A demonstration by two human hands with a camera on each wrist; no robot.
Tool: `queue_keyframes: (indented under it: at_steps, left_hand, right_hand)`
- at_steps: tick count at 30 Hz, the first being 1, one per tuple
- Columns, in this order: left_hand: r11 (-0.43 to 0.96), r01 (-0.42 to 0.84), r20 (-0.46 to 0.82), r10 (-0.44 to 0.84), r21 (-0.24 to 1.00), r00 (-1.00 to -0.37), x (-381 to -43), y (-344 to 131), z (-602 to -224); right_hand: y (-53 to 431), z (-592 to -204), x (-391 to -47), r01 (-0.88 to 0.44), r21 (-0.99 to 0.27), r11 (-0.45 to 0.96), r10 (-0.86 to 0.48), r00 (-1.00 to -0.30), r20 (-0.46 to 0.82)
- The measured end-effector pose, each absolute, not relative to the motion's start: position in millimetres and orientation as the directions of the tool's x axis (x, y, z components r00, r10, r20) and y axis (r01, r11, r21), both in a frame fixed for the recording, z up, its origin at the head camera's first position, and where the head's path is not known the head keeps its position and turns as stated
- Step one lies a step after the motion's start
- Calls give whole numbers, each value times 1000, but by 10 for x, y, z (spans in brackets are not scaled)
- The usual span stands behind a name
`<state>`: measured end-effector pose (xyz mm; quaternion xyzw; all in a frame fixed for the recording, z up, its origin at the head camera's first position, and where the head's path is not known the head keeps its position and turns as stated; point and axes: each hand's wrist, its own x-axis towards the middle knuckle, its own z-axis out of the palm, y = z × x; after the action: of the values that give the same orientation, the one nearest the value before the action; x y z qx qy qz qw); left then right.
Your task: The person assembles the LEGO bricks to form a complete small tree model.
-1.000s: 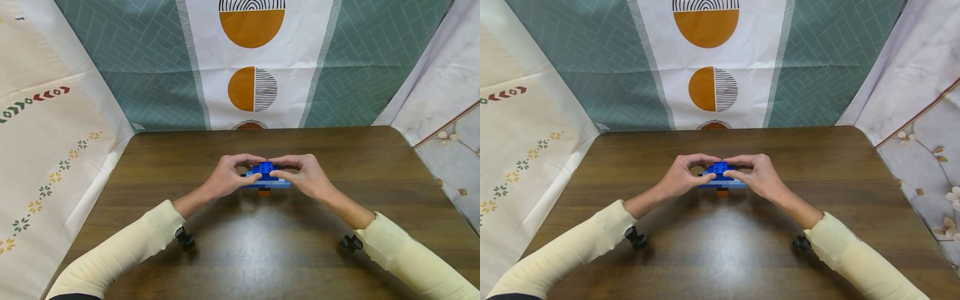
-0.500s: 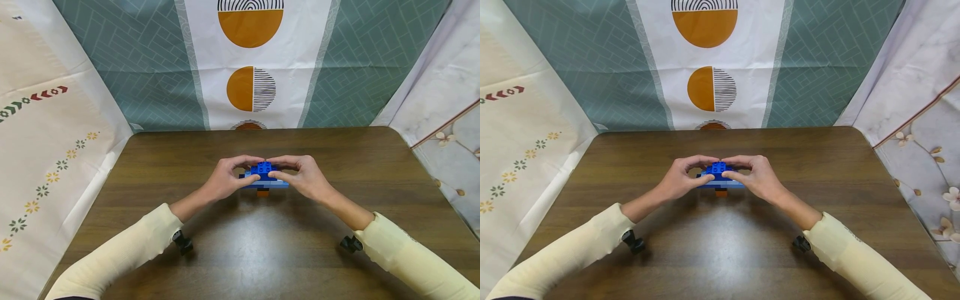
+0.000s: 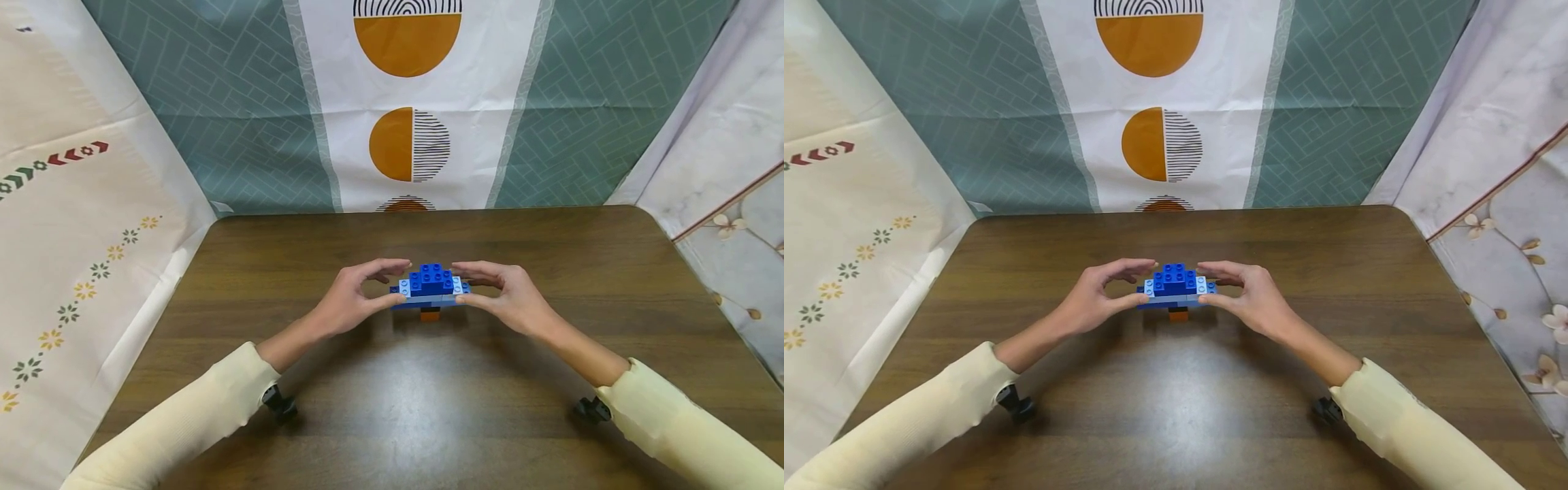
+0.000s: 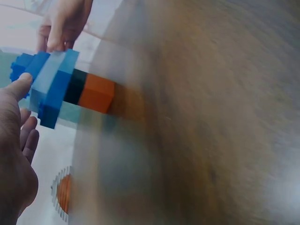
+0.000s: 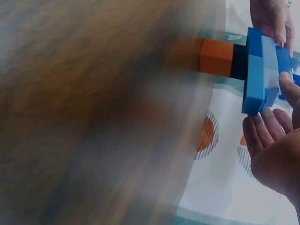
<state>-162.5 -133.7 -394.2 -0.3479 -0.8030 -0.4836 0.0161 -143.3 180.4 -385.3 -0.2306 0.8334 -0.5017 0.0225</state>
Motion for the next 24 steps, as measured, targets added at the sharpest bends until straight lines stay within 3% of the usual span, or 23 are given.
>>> queue_keyframes:
  at_steps: [24]
  left_hand:
    - [388, 534, 340, 467, 751, -816, -1456, -1472, -4209]
  right_hand:
    - [1913, -4035, -1333, -305, -853, 423, -338, -927, 164]
